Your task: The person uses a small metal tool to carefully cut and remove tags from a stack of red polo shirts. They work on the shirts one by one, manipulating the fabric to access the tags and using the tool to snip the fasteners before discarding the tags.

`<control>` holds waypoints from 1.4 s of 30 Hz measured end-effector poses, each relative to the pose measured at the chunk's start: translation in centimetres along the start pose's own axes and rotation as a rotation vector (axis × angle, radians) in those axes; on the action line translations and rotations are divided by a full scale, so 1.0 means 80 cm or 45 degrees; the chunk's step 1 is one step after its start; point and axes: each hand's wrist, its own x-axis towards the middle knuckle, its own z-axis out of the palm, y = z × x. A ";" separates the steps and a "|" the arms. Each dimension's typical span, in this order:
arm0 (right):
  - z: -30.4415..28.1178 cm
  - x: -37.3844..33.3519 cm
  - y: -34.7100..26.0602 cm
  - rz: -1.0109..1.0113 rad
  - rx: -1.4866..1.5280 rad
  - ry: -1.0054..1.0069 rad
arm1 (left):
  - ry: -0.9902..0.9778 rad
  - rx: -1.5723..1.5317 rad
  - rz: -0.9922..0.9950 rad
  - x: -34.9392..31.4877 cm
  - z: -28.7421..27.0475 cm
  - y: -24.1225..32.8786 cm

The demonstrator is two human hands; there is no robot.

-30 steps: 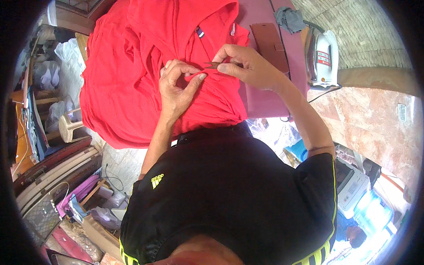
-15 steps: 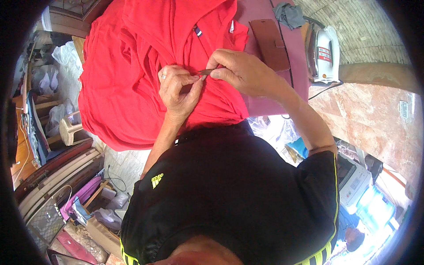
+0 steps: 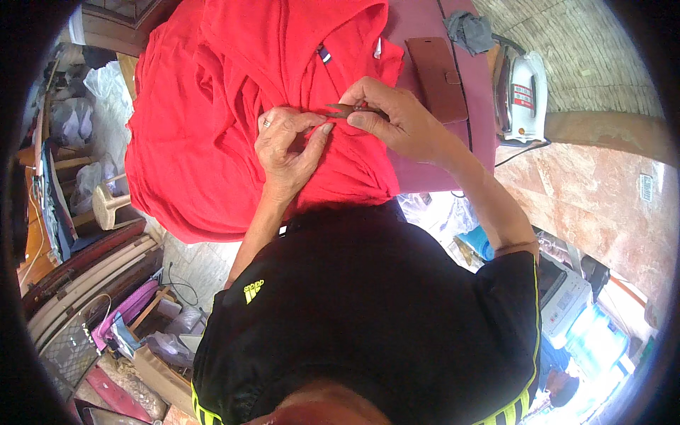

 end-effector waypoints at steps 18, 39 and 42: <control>-0.014 0.019 -0.025 -0.062 -0.385 -0.125 | -0.385 -0.016 -0.155 0.034 -0.027 0.003; -0.014 0.028 0.004 0.006 0.021 0.167 | -0.563 -0.328 -0.536 0.045 -0.040 0.002; -0.004 0.031 0.025 -0.042 -0.066 0.285 | -0.690 -0.251 -0.489 0.057 -0.041 -0.001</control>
